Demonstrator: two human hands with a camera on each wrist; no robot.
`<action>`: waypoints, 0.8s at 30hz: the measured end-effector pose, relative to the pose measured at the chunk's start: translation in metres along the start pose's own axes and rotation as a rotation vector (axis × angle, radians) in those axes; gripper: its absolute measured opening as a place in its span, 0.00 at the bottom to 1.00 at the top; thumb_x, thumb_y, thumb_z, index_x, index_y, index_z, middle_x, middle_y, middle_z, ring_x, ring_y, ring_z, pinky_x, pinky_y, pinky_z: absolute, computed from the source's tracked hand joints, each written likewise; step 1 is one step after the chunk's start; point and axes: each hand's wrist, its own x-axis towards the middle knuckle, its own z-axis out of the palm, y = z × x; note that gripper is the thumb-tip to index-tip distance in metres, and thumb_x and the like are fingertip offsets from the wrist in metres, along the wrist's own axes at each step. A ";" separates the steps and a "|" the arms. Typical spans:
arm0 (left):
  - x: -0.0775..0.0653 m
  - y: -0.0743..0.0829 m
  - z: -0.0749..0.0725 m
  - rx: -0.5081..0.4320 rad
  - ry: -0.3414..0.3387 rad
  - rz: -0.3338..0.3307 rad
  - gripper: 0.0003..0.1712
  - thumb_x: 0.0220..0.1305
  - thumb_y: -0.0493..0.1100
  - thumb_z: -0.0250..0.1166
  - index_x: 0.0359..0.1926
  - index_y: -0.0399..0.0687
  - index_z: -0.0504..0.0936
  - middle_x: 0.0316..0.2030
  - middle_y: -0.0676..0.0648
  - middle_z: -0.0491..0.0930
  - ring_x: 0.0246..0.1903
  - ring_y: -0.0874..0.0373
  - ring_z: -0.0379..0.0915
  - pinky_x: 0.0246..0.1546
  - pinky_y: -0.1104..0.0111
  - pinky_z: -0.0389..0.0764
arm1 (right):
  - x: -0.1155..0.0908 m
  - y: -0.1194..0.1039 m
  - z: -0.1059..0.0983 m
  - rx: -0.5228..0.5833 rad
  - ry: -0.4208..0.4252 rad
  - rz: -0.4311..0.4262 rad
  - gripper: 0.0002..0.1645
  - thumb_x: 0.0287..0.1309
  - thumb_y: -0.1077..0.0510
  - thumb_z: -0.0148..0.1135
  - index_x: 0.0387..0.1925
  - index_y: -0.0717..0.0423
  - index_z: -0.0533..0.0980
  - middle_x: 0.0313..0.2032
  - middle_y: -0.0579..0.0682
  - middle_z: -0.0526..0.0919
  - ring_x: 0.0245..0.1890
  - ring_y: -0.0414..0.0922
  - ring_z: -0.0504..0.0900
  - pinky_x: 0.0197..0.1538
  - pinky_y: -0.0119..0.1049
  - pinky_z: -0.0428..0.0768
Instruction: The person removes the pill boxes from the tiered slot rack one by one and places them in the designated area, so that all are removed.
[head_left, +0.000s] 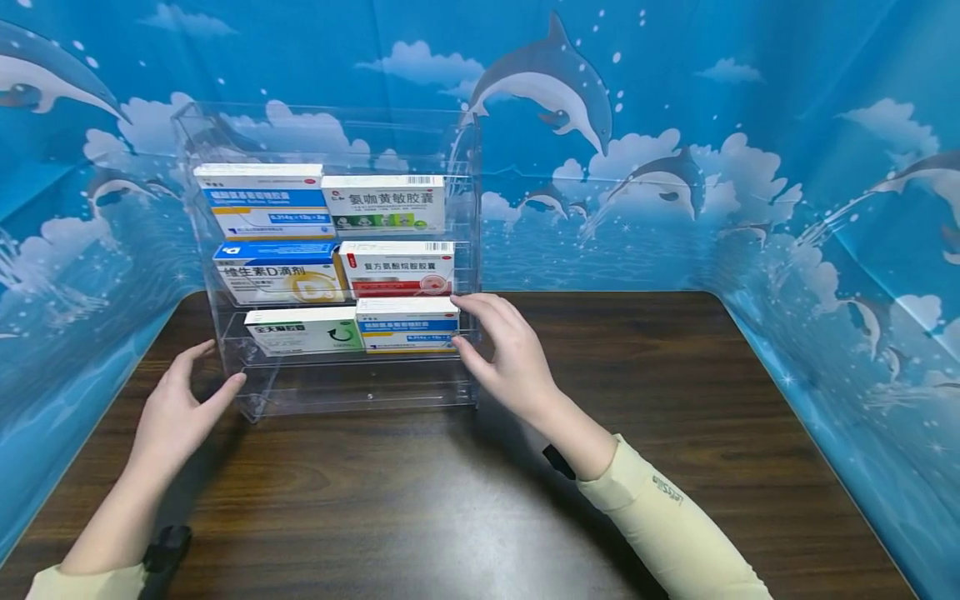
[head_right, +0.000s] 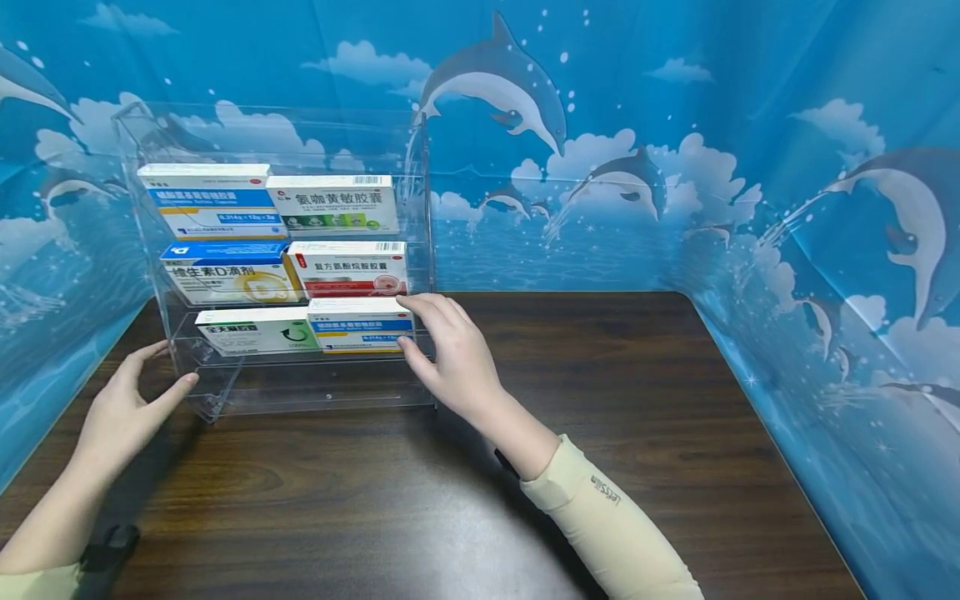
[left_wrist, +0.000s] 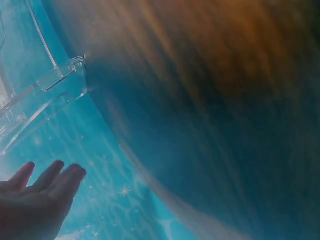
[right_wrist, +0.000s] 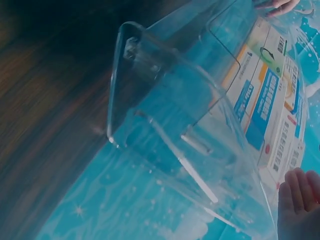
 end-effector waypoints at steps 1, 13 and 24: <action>0.001 -0.001 0.001 -0.031 -0.004 0.003 0.44 0.78 0.53 0.62 0.80 0.32 0.56 0.71 0.18 0.64 0.68 0.19 0.63 0.67 0.34 0.72 | 0.002 0.000 0.003 0.013 -0.001 -0.001 0.27 0.67 0.63 0.72 0.66 0.61 0.78 0.61 0.57 0.84 0.65 0.52 0.81 0.72 0.49 0.80; 0.008 -0.016 0.016 -0.568 -0.115 0.073 0.34 0.78 0.37 0.63 0.79 0.42 0.62 0.65 0.65 0.75 0.55 0.88 0.71 0.51 0.94 0.74 | 0.032 -0.007 0.028 0.054 -0.093 0.018 0.28 0.65 0.61 0.75 0.65 0.58 0.80 0.63 0.55 0.84 0.68 0.50 0.79 0.73 0.46 0.80; 0.013 -0.023 0.025 -1.196 -0.266 0.137 0.31 0.75 0.19 0.50 0.65 0.56 0.74 0.57 0.63 0.85 0.56 0.75 0.82 0.52 0.84 0.83 | 0.054 -0.010 0.037 0.030 -0.198 0.050 0.27 0.65 0.60 0.75 0.64 0.56 0.81 0.62 0.52 0.85 0.65 0.48 0.82 0.70 0.43 0.82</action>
